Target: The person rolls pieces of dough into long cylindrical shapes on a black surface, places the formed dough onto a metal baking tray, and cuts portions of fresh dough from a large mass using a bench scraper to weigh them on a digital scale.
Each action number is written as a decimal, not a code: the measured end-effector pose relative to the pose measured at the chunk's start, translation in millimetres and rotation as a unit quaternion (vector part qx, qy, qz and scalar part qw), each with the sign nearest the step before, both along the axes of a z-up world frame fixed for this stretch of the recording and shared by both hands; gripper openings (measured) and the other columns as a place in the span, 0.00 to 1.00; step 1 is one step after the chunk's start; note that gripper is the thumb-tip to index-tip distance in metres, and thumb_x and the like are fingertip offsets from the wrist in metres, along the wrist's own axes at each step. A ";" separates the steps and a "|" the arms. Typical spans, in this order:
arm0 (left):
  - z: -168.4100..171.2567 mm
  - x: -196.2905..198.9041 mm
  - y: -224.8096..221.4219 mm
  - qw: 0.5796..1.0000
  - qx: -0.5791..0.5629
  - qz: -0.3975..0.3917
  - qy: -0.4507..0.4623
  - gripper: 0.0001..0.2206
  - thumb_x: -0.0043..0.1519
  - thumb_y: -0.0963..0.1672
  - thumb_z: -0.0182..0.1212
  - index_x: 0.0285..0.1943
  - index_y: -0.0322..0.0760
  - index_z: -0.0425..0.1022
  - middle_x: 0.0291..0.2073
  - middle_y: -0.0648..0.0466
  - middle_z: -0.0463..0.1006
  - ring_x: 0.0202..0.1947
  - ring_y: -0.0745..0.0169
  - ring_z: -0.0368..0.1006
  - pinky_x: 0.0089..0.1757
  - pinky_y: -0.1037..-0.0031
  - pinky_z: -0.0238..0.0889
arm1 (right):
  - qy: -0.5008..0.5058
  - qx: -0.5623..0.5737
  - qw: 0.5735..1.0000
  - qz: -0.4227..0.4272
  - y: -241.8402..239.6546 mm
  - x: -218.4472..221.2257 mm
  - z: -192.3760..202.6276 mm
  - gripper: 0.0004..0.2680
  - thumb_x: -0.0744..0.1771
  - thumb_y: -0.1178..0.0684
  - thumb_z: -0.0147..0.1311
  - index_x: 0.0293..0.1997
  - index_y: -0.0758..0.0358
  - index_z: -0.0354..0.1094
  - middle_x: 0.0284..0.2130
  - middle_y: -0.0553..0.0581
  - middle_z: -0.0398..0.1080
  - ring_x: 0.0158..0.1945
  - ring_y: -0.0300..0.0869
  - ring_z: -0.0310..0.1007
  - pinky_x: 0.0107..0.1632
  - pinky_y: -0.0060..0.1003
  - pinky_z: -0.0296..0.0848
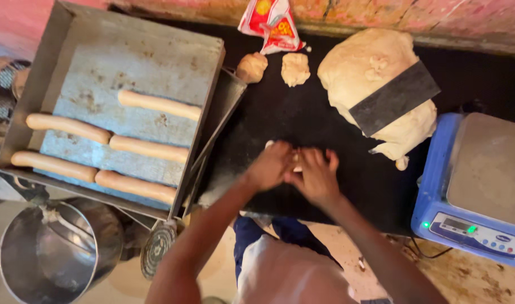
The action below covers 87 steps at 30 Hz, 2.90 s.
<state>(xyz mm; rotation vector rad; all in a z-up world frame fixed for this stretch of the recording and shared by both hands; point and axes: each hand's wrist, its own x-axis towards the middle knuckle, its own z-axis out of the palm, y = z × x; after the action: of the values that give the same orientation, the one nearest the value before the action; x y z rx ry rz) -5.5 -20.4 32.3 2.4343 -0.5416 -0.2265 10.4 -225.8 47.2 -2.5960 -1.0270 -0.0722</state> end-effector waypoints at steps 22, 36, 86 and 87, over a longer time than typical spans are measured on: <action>9.8 -44.3 -34.2 0.967 0.172 0.074 -0.175 0.27 0.67 0.49 0.50 0.72 0.25 0.61 0.73 0.38 0.60 0.77 0.40 0.49 0.71 0.57 0.40 | 0.090 0.011 0.994 -0.068 -11.4 -27.9 6.8 0.31 0.69 0.29 0.42 0.71 0.66 0.59 0.68 0.63 0.61 0.74 0.50 0.57 0.76 0.51 0.52; -9.8 -2.9 -32.6 0.958 0.277 0.025 -0.068 0.48 0.57 0.59 0.55 0.80 0.25 0.44 0.79 0.40 0.43 0.79 0.43 0.35 0.72 0.57 0.27 | -0.010 0.003 0.999 -0.048 19.3 0.1 -38.2 0.45 0.64 0.20 0.38 0.72 0.85 0.47 0.72 0.85 0.45 0.78 0.71 0.40 0.77 0.63 0.40; -31.4 19.6 -23.4 0.983 0.153 0.070 -0.071 0.27 0.59 0.46 0.58 0.68 0.31 0.68 0.72 0.41 0.63 0.73 0.46 0.54 0.69 0.56 0.42 | 0.047 -0.008 0.999 0.017 5.6 39.0 -40.0 0.34 0.67 0.30 0.40 0.73 0.74 0.49 0.74 0.70 0.47 0.79 0.59 0.41 0.75 0.54 0.43; -32.6 4.6 -22.5 0.984 0.145 0.073 -0.071 0.31 0.59 0.46 0.58 0.73 0.29 0.64 0.72 0.42 0.62 0.75 0.48 0.53 0.72 0.58 0.41 | 0.033 0.012 0.999 0.030 -1.3 19.3 -35.7 0.37 0.66 0.27 0.39 0.72 0.79 0.48 0.73 0.75 0.46 0.78 0.62 0.40 0.75 0.56 0.41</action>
<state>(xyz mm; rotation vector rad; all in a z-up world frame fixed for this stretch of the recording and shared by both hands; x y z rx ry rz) -0.9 -42.8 -0.2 2.7757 -0.4108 -0.0743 29.7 -227.1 11.5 -2.5267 -1.0720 0.0159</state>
